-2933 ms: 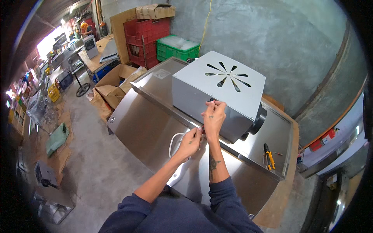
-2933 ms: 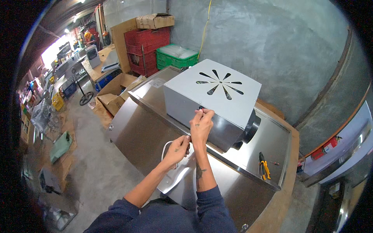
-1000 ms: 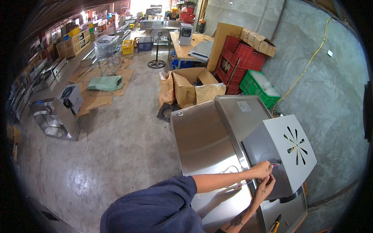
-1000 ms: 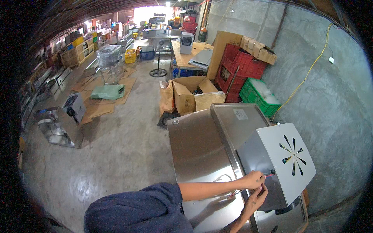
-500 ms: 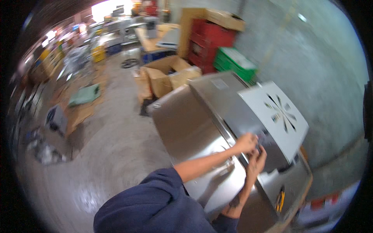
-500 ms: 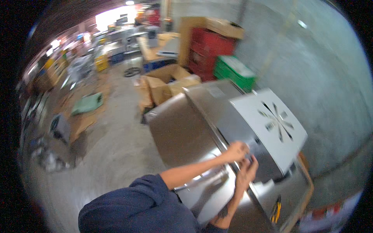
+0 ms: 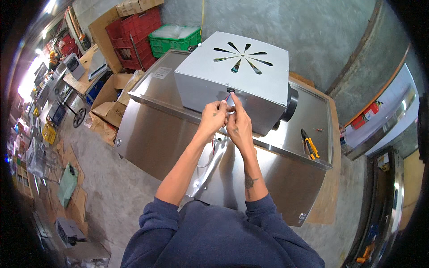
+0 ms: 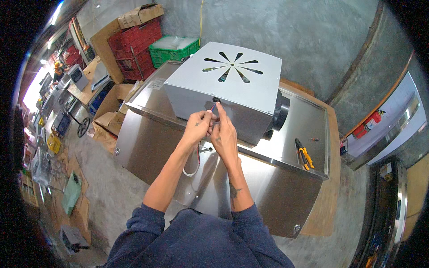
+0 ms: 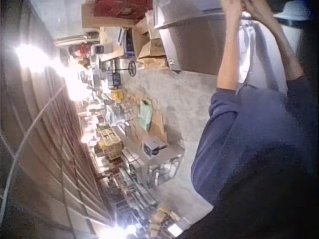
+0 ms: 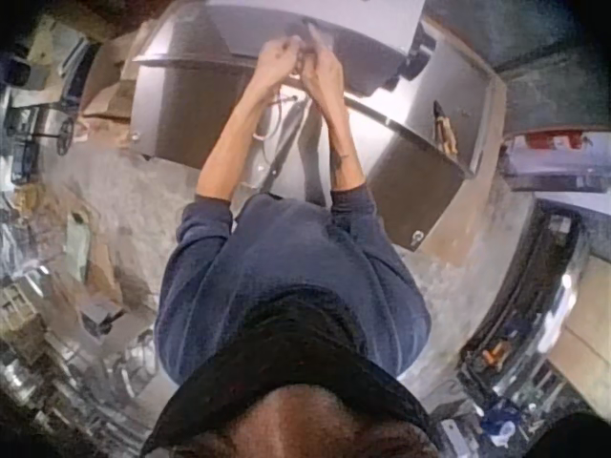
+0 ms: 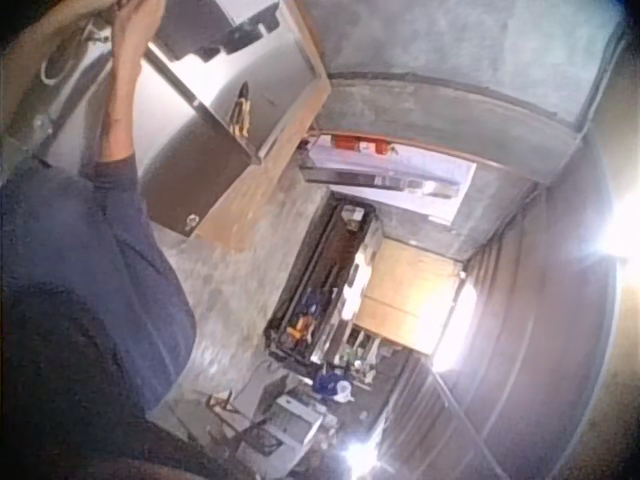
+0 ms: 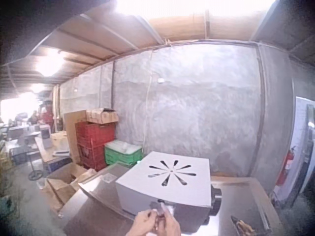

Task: The person strips and twists colored wires, then inserts them into a green terminal block and tightens the screws with a screwdriver. The person works on a stainless steel surface in a workshop, handling wires and tools throughout the clip.

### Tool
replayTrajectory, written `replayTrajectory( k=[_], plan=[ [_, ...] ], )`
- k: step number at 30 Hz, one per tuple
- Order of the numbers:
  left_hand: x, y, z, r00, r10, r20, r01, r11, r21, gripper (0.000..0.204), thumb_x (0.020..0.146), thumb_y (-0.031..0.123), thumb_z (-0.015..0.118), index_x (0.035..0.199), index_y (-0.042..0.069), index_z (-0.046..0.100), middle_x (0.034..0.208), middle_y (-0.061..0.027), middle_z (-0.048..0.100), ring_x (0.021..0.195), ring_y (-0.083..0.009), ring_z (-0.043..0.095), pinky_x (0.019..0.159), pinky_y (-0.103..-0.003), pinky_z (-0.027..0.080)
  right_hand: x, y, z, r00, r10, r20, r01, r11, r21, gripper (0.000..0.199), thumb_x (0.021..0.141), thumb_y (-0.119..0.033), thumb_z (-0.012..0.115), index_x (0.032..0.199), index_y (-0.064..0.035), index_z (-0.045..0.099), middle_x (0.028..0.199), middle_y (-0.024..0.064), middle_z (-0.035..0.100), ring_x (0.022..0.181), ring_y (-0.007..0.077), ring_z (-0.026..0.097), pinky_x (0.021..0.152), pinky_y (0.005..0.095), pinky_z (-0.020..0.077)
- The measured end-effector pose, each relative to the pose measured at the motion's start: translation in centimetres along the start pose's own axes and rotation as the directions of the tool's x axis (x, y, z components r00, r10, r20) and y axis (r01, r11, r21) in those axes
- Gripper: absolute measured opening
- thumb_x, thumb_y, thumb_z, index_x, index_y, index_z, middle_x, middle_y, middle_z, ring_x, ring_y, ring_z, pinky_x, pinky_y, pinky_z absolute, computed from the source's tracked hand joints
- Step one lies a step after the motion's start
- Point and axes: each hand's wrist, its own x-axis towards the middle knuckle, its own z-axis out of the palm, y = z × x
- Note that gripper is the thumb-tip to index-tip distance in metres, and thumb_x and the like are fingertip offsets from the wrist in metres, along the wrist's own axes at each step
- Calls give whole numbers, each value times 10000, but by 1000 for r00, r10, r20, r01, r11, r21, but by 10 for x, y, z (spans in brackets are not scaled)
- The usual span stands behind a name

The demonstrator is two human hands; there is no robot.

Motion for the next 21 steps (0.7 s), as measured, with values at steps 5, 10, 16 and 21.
replayTrajectory(
  k=[5, 10, 16, 21],
  plan=[
    [-1, 11, -3, 1000, -31, -1, 31, 998, -63, 408, 1160, 317, 524, 1093, -35, 719, 772, 29, 565, 637, -71, 524, 577, -257, 435, 14, 5, -1, 998, -66, 15, 66, 996, -64, 658, 950, 46, 478, 1598, -64, 500, 1205, 291, 700, 1061, 446, 719, 945, 518, 558],
    [-2, 13, -1, 999, -17, 35, 20, 994, -105, 395, 1161, 313, 521, 1076, -18, 719, 760, 37, 549, 635, -69, 523, 569, -255, 427, 9, 11, -4, 997, -74, 38, 76, 996, -43, 674, 953, 47, 485, 1617, -65, 479, 1258, 287, 684, 1089, 447, 711, 967, 508, 552],
    [27, 7, -7, 996, -30, 83, 45, 983, -178, 362, 1165, 279, 511, 1097, -9, 718, 798, 25, 564, 661, -79, 545, 587, -250, 469, 3, 4, 6, 999, 2, -47, 2, 996, 92, 460, 1085, -89, 474, 1528, 32, 451, 1247, 300, 688, 1095, 430, 724, 969, 500, 562],
    [43, 8, -10, 980, -18, 197, 78, 951, -300, 362, 1161, 298, 515, 1134, 0, 718, 872, -19, 659, 784, -123, 639, 701, -275, 551, -43, -25, 22, 944, 327, 44, -324, 895, 306, 383, 1149, -247, 550, 1353, 61, 445, 1064, 168, 718, 947, 173, 712, 826, 328, 601]
  ],
)
